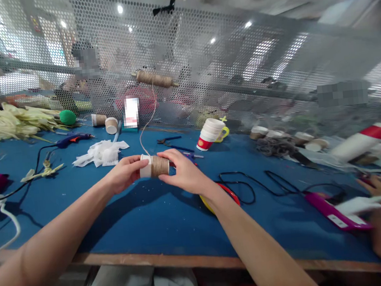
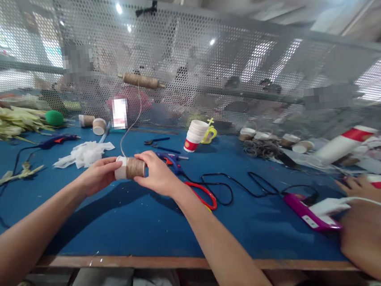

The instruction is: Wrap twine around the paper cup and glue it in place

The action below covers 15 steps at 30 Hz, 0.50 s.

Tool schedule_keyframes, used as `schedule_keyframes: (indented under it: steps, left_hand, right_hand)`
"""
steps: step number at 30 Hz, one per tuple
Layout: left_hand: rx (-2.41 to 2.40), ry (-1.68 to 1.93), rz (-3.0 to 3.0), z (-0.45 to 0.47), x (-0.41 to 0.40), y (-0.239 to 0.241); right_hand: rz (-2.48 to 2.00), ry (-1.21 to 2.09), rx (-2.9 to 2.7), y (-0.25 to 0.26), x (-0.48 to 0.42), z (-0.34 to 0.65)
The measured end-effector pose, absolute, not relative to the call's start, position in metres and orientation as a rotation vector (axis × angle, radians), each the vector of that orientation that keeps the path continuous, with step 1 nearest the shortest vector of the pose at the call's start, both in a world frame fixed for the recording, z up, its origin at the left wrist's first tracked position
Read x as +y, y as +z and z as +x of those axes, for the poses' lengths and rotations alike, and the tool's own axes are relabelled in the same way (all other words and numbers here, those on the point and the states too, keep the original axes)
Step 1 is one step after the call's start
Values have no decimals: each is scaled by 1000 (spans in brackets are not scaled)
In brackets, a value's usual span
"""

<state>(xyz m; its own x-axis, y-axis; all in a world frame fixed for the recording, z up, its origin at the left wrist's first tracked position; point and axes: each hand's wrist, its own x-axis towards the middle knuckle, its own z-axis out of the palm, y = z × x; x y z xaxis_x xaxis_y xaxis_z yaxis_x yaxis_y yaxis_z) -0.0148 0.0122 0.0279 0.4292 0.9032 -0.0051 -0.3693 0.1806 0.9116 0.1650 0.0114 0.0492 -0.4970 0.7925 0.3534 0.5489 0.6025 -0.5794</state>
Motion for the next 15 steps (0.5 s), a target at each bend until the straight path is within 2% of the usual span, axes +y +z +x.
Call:
schedule_keyframes:
  steps: [3,15]
  left_hand:
    - [722,996,940,-11,14,21]
    - [874,980,871,-6,16,16]
  right_hand:
    - [-1003,359,-2272,33,9,163]
    - [-973,259,-2359,14,2,159]
